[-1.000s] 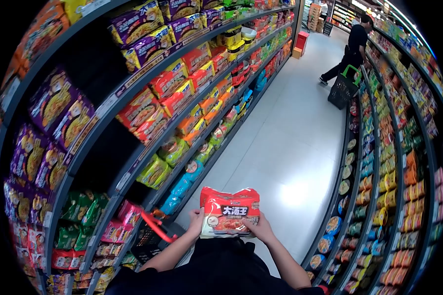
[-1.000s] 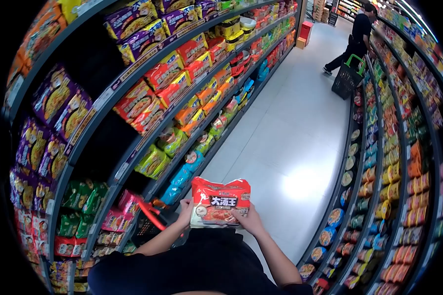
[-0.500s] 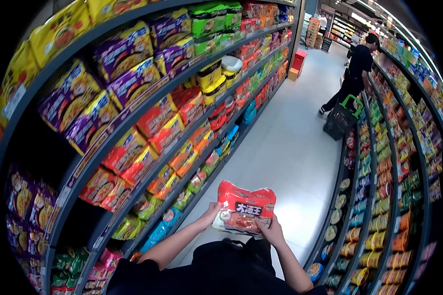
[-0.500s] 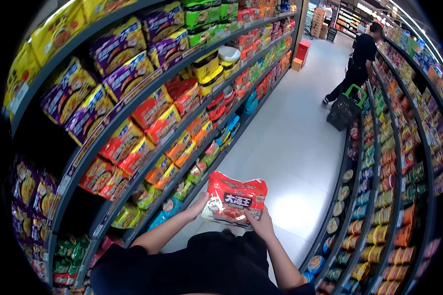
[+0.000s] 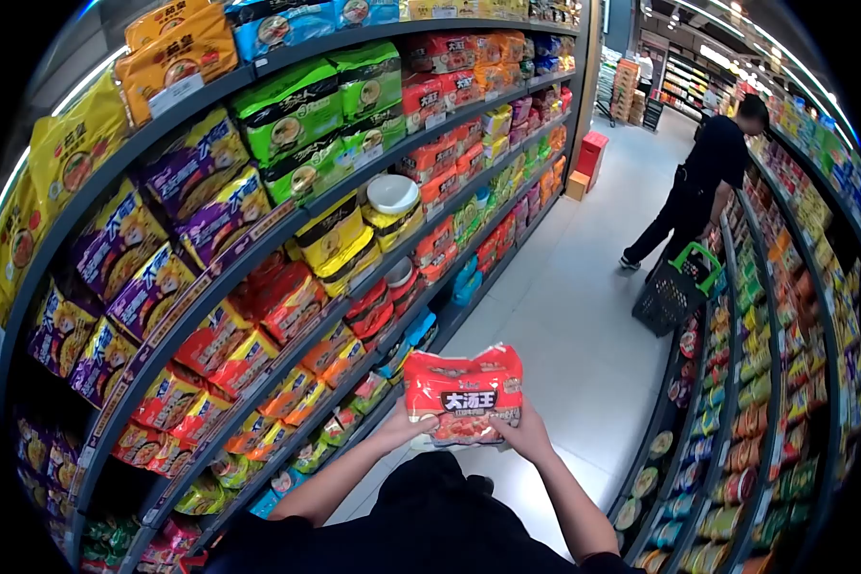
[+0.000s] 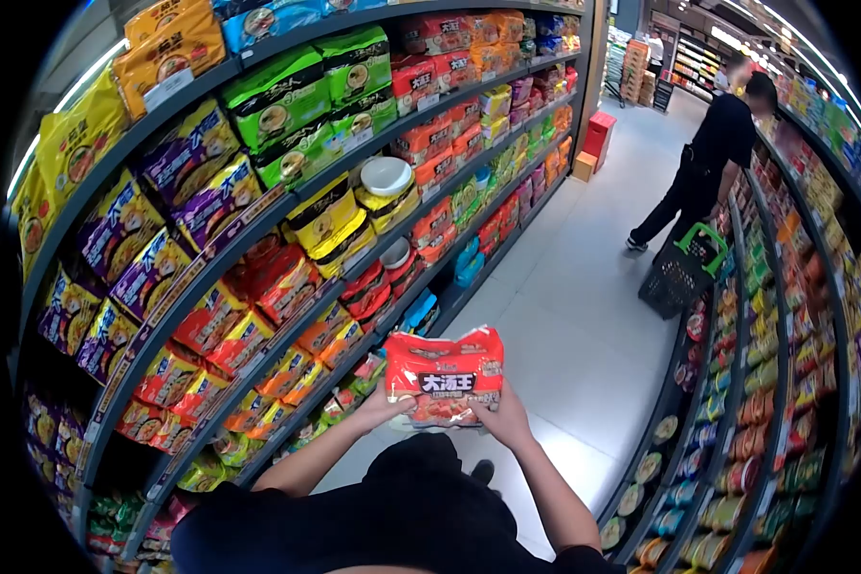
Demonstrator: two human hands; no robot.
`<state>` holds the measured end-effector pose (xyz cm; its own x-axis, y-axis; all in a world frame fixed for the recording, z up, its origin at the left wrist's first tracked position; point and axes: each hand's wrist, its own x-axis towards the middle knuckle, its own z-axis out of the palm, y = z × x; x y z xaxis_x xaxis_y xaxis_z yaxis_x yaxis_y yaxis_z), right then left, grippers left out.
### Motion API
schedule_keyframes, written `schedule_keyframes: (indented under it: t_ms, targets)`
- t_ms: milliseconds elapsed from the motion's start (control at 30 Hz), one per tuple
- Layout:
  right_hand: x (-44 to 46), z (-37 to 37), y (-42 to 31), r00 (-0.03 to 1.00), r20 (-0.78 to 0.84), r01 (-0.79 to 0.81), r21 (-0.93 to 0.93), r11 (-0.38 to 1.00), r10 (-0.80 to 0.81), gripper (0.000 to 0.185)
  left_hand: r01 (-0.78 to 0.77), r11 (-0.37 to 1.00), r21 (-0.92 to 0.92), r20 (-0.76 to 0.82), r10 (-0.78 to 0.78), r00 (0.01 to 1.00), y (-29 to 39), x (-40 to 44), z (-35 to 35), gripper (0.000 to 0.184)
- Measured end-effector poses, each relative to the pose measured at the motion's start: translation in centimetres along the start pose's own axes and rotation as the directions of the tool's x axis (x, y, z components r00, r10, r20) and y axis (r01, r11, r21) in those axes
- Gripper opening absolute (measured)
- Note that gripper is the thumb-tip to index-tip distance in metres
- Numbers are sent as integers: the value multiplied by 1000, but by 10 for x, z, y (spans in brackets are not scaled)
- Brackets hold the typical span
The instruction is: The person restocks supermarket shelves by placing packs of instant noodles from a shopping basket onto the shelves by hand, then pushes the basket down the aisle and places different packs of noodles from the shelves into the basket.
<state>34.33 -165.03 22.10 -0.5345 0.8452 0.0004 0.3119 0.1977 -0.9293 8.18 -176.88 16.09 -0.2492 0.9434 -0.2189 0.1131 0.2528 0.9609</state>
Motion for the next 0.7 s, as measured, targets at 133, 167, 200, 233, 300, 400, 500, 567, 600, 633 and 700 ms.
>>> schedule_keyframes:
  t_ms: [133,167,200,233,300,400,500,567,600,633,700]
  targets:
    - [113,-42,-37,990,31,134,32,991,-134,56,-169,984,-63,-142,159,977,60,92,-7,80]
    - [147,-49,-38,984,10,176,35,984,-176,58,-197,980,4,-269,191,944,78,113,-11,79]
    - [182,-54,-36,976,-8,218,38,975,-218,60,-198,980,36,-284,200,938,92,140,-21,80]
    - [220,-58,-37,965,-24,262,42,964,-261,62,-199,978,69,-299,211,931,110,169,-34,82]
    - [302,-67,-50,919,-74,394,82,916,-388,67,-354,929,104,-357,367,859,166,216,-54,77]
    - [419,-76,-80,803,-162,595,151,790,-574,76,-526,713,464,-382,696,608,228,296,-94,71]
    - [522,-85,-120,774,-176,625,368,689,-608,81,-385,531,755,-401,838,370,293,358,-123,79]
    - [580,-96,-154,702,-168,684,429,590,-692,72,-345,438,830,-347,890,297,345,391,-139,79]
    - [613,-99,-163,658,-196,723,438,535,-727,71,-342,392,854,-315,913,259,367,410,-147,79]
    - [646,-102,-172,610,-228,758,447,475,-759,69,-336,341,878,-278,934,223,387,430,-155,79]
    - [705,-104,-196,548,-281,793,475,382,-788,66,-327,315,891,-269,947,178,420,472,-169,75]
